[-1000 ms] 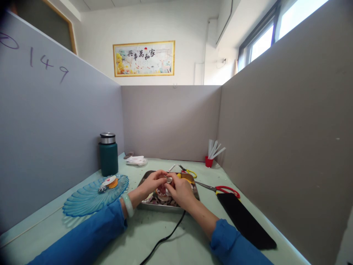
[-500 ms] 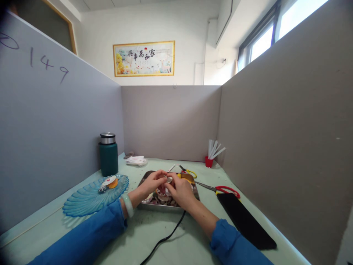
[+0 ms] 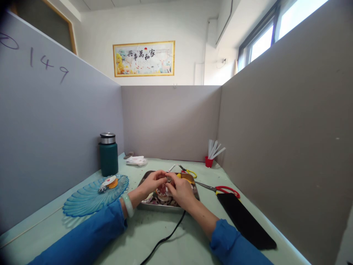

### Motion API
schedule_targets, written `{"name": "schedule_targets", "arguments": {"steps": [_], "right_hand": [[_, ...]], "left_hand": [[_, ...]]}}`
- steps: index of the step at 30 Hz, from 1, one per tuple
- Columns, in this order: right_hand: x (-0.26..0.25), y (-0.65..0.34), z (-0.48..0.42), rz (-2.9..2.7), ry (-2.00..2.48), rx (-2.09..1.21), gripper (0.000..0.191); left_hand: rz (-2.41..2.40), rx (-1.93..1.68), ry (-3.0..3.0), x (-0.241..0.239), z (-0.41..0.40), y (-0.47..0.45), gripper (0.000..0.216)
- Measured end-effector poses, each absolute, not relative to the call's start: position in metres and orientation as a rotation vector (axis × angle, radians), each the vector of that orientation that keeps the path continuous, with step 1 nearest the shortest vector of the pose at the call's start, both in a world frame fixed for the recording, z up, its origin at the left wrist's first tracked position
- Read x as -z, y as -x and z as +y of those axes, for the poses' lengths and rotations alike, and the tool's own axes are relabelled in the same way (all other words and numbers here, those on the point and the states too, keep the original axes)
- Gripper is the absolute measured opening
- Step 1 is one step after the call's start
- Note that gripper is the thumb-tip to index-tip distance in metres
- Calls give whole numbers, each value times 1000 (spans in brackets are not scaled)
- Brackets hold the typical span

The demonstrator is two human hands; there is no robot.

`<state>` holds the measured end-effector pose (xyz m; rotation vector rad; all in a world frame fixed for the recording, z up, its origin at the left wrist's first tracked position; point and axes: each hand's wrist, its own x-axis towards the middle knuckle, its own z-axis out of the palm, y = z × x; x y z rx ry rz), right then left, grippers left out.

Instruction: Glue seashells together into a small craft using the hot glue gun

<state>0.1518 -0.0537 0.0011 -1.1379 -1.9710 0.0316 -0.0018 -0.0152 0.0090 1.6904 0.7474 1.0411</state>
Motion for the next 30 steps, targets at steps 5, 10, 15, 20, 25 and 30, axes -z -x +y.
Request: {"name": "schedule_targets", "arguments": {"steps": [5,10,15,20,25,30], "right_hand": [[0,-151,-53,-1975,1135,-27,32],[-1,-151,-54,-1973,1134,-47,33],[-2,-151,-55,-1981,1134,-52,34],[0,-151,-54,-1987,1120,-39,32],[0,-151,-54,-1993,1126,-29,31],[0,-151,-54,-1991,1132,-20,31]], "left_hand": [[741,-1060,-1702,-8,-13,2,21],[746,-1068,-1697,-6,-11,2,22],[730,-1041,-1695,-8,-13,1,23],[755,-1026,-1704,-9,-15,1,24],[771,-1038,-1713,-8,-14,1,26],[754,-1040,-1702,-7,-12,1,27]]}}
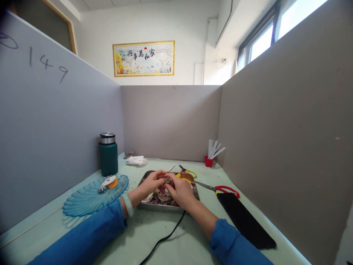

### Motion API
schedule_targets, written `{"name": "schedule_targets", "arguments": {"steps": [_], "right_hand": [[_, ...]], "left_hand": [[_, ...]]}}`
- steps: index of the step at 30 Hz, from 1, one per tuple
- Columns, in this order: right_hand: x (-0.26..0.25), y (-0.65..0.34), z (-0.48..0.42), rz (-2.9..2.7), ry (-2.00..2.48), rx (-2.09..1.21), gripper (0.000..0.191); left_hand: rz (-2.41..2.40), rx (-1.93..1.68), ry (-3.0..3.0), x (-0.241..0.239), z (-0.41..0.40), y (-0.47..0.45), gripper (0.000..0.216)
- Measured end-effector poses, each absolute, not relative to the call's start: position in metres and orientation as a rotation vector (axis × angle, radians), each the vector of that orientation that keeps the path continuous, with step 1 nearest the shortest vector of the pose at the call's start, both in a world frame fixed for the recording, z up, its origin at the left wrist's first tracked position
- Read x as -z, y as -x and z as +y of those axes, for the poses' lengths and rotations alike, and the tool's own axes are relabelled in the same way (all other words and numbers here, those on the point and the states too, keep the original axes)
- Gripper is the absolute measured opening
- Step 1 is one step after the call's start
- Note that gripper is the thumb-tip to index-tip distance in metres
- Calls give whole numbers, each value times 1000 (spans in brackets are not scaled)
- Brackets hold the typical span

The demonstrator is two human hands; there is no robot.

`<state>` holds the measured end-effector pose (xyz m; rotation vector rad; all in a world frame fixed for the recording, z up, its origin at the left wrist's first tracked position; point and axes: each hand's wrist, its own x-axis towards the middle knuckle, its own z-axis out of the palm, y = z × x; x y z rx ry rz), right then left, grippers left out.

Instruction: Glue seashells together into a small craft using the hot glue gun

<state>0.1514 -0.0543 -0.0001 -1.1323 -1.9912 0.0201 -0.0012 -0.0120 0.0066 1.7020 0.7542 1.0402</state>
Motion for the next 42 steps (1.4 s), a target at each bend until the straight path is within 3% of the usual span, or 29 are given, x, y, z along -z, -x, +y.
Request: {"name": "schedule_targets", "arguments": {"steps": [17,42], "right_hand": [[-4,-152,-56,-1922,1122,-92,28],[-1,-151,-55,-1939,1142,-56,27]], "left_hand": [[704,-1014,-1615,-10,-17,4,38],[745,-1016,-1638,-11,-17,3,32]]}}
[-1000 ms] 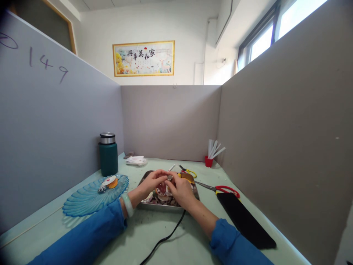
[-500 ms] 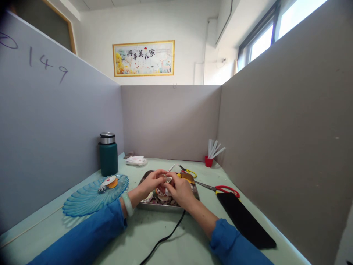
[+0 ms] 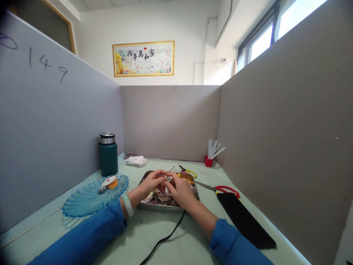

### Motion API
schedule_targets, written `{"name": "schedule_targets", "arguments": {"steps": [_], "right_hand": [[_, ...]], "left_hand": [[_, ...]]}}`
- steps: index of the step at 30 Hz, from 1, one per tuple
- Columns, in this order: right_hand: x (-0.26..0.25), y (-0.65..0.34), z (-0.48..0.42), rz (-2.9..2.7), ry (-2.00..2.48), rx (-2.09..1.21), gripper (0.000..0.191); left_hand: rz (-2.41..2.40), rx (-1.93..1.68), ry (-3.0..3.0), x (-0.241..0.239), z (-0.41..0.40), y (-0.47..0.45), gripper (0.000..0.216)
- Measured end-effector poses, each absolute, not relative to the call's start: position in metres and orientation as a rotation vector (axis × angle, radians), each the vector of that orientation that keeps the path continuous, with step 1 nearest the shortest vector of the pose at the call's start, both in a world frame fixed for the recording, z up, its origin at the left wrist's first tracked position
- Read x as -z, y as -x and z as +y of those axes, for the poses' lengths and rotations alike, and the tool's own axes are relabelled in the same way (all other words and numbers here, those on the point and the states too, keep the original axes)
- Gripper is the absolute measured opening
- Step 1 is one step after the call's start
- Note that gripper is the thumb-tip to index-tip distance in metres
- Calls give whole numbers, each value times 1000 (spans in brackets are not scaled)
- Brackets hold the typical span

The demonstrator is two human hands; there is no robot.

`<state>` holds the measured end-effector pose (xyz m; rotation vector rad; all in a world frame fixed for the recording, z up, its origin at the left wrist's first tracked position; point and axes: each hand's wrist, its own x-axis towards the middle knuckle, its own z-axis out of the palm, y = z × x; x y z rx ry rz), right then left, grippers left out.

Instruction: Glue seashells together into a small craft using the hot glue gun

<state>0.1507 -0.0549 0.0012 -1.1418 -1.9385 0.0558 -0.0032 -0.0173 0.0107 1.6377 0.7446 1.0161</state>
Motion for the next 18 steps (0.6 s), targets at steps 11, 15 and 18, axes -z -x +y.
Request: {"name": "schedule_targets", "arguments": {"steps": [11,15,18], "right_hand": [[-1,-152,-53,-1848,1116,-205,31],[-2,-152,-53,-1837,1110,-253,33],[-2,-152,-53,-1822,1113,-282,35]], "left_hand": [[656,-1054,-1630,-13,-20,4,41],[641,-1056,-1634,-13,-20,5,41],[630,-1065,-1651,-12,-19,5,41]]}}
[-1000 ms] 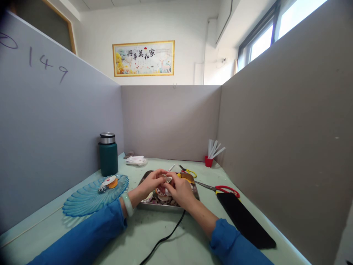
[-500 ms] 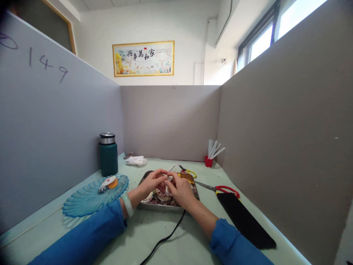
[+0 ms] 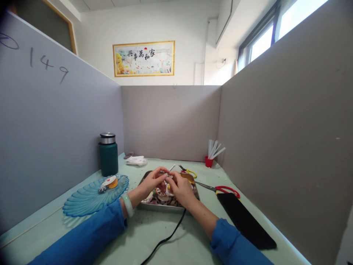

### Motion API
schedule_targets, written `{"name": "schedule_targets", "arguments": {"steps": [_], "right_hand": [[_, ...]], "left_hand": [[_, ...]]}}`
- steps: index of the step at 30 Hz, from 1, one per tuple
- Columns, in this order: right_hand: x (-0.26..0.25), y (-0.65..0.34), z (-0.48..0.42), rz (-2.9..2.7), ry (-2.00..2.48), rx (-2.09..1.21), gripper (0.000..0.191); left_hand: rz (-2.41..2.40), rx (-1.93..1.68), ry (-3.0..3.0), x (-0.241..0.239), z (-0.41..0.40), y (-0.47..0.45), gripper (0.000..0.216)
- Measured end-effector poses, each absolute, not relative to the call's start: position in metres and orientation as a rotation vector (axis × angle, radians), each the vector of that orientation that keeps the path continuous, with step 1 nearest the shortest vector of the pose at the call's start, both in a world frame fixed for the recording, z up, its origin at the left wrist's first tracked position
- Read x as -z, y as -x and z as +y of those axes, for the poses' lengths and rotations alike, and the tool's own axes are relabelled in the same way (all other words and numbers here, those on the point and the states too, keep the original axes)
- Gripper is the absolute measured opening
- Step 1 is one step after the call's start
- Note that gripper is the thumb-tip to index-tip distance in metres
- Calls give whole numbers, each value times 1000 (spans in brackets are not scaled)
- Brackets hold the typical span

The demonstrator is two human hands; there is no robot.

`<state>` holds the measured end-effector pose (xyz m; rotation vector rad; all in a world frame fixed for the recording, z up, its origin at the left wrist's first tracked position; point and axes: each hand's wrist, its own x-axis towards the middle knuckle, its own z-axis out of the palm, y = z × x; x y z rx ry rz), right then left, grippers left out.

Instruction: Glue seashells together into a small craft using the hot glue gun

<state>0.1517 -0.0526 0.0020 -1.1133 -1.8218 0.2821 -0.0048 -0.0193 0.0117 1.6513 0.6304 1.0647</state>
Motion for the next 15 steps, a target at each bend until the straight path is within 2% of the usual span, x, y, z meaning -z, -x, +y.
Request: {"name": "schedule_targets", "arguments": {"steps": [15], "right_hand": [[-4,-153,-52,-1771,1138,-325,37]], "left_hand": [[639,-1031,-1684,-14,-22,4,44]]}}
